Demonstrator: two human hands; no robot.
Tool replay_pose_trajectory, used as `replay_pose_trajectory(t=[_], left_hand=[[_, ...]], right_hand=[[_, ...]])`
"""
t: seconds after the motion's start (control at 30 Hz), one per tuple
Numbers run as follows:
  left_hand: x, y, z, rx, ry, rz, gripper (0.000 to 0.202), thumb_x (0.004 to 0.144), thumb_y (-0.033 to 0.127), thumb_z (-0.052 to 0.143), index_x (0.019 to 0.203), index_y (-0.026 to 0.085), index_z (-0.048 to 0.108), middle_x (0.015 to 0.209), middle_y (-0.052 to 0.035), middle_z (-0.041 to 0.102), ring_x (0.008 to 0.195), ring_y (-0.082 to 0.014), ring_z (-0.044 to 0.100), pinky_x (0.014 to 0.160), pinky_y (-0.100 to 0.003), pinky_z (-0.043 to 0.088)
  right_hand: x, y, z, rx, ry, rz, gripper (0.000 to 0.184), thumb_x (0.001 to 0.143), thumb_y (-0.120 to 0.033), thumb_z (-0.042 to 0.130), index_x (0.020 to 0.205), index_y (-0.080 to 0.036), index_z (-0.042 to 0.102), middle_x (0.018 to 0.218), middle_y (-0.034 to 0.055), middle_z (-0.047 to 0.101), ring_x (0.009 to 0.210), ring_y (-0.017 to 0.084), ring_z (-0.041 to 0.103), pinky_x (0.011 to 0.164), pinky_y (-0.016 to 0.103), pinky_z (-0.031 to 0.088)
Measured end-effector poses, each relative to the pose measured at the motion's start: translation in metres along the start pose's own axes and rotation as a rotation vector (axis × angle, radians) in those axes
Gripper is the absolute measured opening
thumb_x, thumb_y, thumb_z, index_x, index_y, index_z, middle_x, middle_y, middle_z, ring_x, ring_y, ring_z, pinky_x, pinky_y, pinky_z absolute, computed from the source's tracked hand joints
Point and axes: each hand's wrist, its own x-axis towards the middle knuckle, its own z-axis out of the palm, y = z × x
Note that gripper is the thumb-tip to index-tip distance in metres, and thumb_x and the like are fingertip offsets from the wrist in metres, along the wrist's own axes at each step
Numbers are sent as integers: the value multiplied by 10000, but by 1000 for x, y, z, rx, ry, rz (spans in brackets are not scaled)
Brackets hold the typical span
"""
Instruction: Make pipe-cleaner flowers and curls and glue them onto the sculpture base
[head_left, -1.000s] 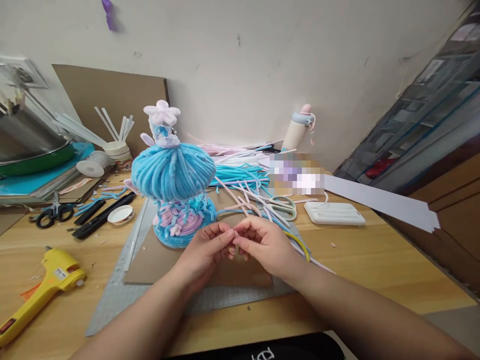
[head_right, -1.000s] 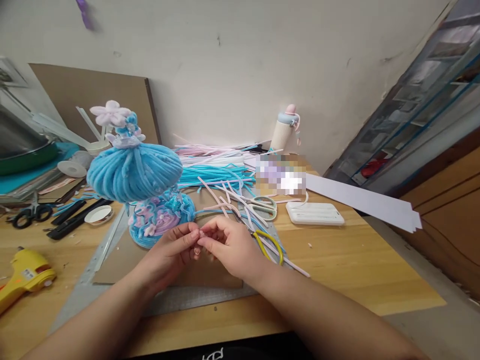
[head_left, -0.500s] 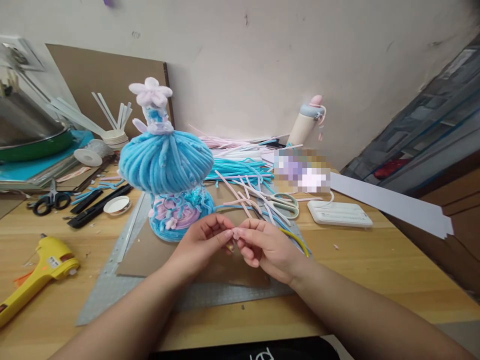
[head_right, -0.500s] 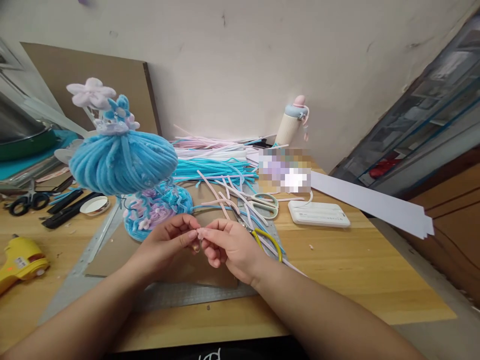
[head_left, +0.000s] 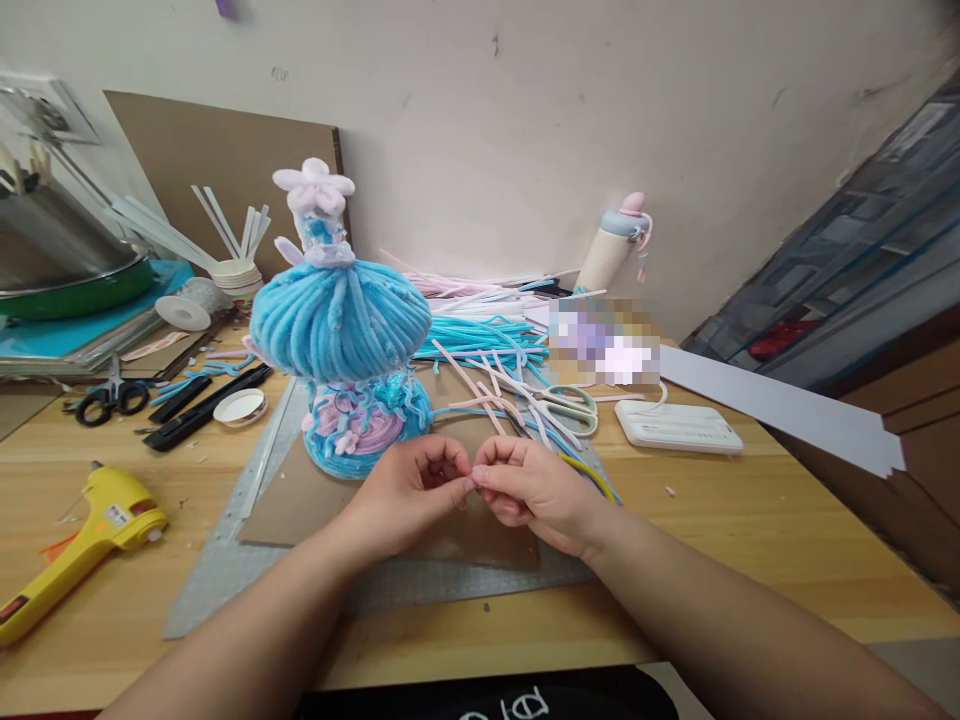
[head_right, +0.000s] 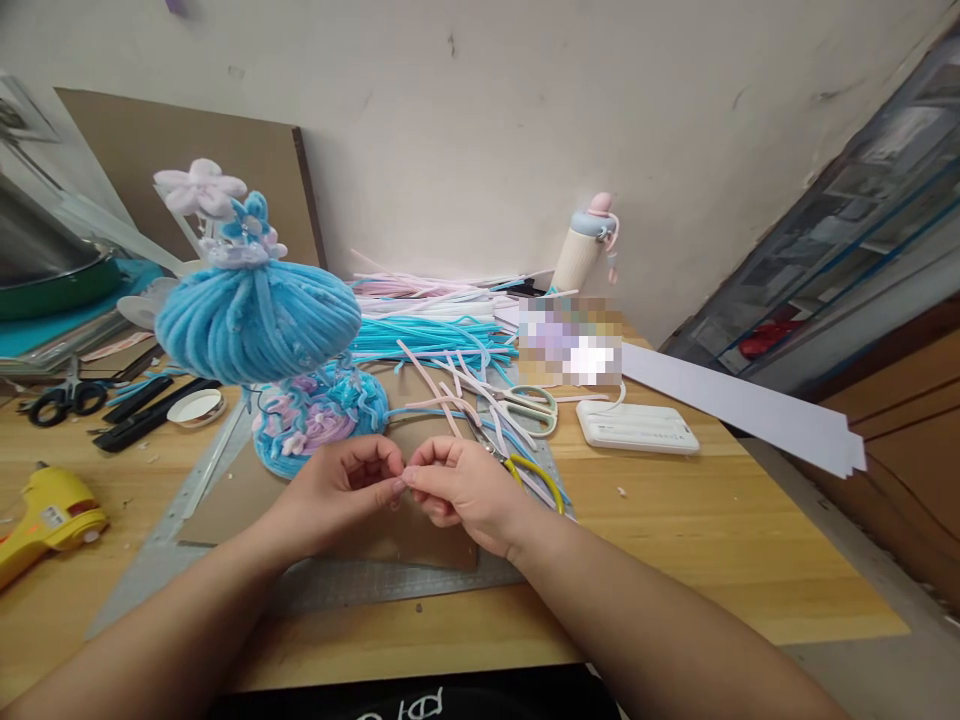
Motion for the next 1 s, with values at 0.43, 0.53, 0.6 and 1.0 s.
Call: replay_pose_trajectory(t=[0.43,0.53,0.6,1.0], left_hand=[[-3,1,1,276,102,265,64,822,224,568,827,167,597,795,-36,630,742,-142,580,675,-245,448],[-2,1,-1,212,54,195,97,824,245,572,784,163,605,756,-37,631,708,-144,569,646,-250,430],[-1,2,-3,163,30,170,113,811,261,597,763,159,614,754,-38,624,706,-146,561,644,-252,419],[-4,9,0,306,34,432,106,832,198,567,744,171,618,788,-44,572,761,-156,546,700,-257,411]], right_hand=[[-1,3,4,194,21,-24,246,693,-253,738,746,-146,523,609,-45,536,432,8,378,376,131,187],[-1,1,2,99,1,-26,245,711,-290,723,767,-155,526,578,-57,520,423,16,381,380,140,203],[-1,-1,0,21,-16,-25,230,724,-300,707,771,-157,533,553,-55,524,404,20,374,374,146,198],[-2,-1,4,245,19,140,188,625,-172,661,649,-160,475,493,-57,523,361,-12,254,358,112,88]])
